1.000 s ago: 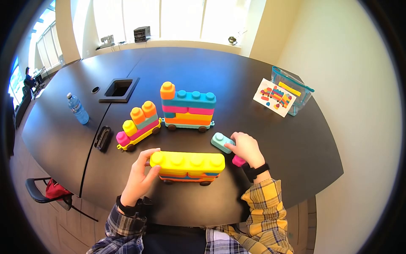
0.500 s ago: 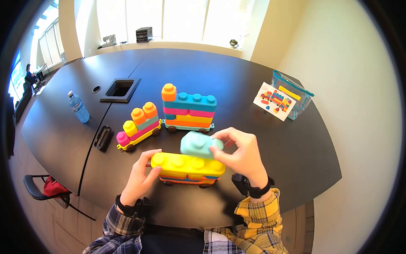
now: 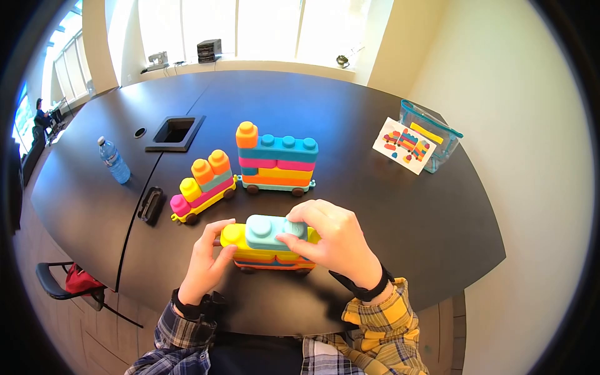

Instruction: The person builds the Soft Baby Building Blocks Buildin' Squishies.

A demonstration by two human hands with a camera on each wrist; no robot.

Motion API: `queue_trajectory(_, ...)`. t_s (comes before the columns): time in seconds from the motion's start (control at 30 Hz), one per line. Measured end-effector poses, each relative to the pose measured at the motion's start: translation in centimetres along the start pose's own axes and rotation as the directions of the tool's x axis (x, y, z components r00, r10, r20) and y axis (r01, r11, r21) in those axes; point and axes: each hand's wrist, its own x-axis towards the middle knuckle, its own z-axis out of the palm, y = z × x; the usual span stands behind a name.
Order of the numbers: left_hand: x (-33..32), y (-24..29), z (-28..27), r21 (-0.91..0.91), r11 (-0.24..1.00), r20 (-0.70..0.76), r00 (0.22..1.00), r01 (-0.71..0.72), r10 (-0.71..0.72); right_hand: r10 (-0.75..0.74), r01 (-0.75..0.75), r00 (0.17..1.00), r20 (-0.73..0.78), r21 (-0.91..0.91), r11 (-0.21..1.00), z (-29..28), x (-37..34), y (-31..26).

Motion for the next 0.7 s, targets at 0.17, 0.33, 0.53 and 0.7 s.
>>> queue_trajectory(0.17,-0.2,-0.5,0.2,0.038,0.998,-0.028,0.998,-0.051,0.052,-0.012,0.012,1.0,0.012,-0.038,0.999,0.2,-0.3,-0.3)
queue_trajectory(0.33,-0.2,-0.5,0.1,0.032,0.998,-0.02,0.999,-0.048,0.049,0.041,-0.044,0.995,0.096,0.027,0.999,-1.1,-1.0,0.6)
queue_trajectory(0.53,-0.3,-0.3,0.0,0.006,0.999,-0.008,0.999,-0.032,0.032,0.45,-0.447,0.891,0.051,-0.069,0.892,-3.1,-6.4,6.3)
queue_trajectory(0.7,-0.1,-0.4,0.1,0.024,0.998,0.0,0.999,-0.052,0.052,0.543,-0.395,0.802,0.249,-0.461,0.795,-2.9,-11.2,9.5)
